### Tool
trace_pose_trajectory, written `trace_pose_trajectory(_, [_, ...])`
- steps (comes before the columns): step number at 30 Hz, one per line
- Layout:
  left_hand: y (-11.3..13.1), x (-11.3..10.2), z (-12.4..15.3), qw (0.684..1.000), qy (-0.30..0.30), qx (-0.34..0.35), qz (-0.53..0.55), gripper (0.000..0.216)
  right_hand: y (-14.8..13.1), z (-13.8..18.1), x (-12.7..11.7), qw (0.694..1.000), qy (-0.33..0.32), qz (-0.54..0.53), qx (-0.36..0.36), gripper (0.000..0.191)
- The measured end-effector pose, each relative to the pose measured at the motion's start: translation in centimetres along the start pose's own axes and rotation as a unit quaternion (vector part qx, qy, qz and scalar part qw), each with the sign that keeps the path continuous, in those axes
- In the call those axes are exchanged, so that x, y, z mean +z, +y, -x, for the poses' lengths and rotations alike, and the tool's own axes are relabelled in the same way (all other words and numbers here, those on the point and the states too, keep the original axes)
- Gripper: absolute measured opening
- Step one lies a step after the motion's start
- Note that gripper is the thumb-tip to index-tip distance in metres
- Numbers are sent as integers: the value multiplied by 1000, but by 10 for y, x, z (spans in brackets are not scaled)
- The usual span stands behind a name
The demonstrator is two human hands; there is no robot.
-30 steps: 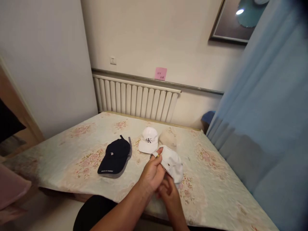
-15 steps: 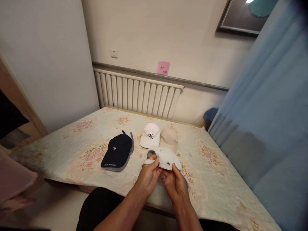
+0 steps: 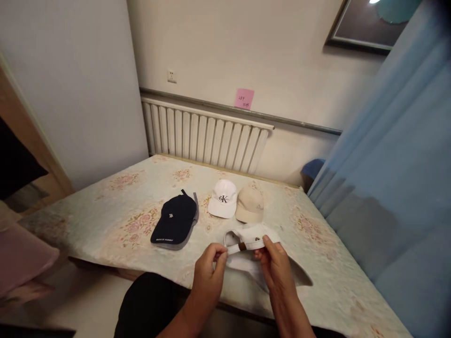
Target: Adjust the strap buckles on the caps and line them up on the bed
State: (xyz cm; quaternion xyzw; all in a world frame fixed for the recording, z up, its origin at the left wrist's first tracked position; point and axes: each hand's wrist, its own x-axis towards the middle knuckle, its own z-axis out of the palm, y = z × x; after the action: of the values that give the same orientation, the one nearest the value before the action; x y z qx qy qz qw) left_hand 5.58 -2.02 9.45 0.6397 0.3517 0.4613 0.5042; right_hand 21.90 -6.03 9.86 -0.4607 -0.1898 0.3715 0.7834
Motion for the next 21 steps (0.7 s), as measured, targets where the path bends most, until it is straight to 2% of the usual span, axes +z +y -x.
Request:
trace_pose_trajectory(3, [-5,6,-8,998,1,53,-33,9,11,1,-4,1000,9,23,19,29])
trace_pose_trajectory(9, [-38,22,-7,993,-25,86,-78,11,39,10,-6,998,-16,20,50,28])
trace_pose_trajectory(13, [-46,25,-2,987,-32,112,-110,14,51,13,-4,997,-39,14,58,29])
trace_pose_trajectory(17, [-50,26,-6,985,-24,108,-131,13,57,12,-3,996,-43,18,71,28])
trace_pose_trajectory(21, [-58,25,-10,990,-7,59,-131,11,65,7,-3,993,-54,42,94,27])
